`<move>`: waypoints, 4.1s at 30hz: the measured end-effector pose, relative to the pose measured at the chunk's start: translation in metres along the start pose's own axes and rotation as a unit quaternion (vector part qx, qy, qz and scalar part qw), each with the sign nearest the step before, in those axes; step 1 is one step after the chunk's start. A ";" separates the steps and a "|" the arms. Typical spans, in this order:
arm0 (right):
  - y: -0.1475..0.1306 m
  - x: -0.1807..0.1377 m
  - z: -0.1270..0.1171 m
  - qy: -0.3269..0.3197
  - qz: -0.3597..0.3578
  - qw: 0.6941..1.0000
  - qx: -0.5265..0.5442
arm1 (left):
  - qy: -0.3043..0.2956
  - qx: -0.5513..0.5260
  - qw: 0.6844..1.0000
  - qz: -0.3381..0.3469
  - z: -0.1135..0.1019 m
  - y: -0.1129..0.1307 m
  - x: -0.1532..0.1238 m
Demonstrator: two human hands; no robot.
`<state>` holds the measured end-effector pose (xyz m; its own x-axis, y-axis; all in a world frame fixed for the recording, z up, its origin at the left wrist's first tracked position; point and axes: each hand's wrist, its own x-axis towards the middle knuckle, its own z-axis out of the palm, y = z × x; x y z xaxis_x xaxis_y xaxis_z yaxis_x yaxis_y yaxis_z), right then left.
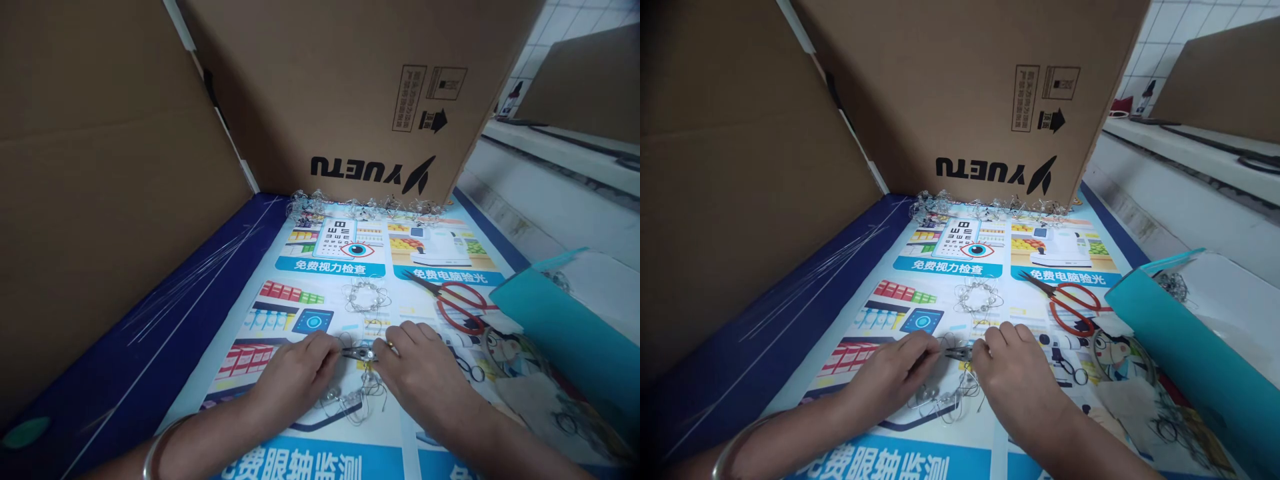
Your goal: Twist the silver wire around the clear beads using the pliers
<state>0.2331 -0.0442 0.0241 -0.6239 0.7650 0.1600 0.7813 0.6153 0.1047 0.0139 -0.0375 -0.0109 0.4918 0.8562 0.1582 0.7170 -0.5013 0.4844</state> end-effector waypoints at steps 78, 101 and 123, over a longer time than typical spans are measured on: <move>0.000 0.004 -0.031 -0.069 -0.082 0.994 -0.020 | -0.015 0.179 0.969 0.171 0.000 0.001 0.008; 0.003 -0.003 -0.016 -0.024 -0.055 0.998 -0.009 | -0.071 -0.005 0.995 0.068 -0.014 -0.001 0.008; 0.000 -0.005 -0.011 0.029 -0.075 0.996 -0.035 | -0.046 -0.044 0.996 0.057 -0.013 -0.005 0.005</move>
<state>0.2358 -0.0500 0.0338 -0.7328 0.6522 0.1943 0.6805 0.7049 0.2003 0.0069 -0.0290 -0.0012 0.6136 0.7773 0.1389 0.6094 -0.5780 0.5427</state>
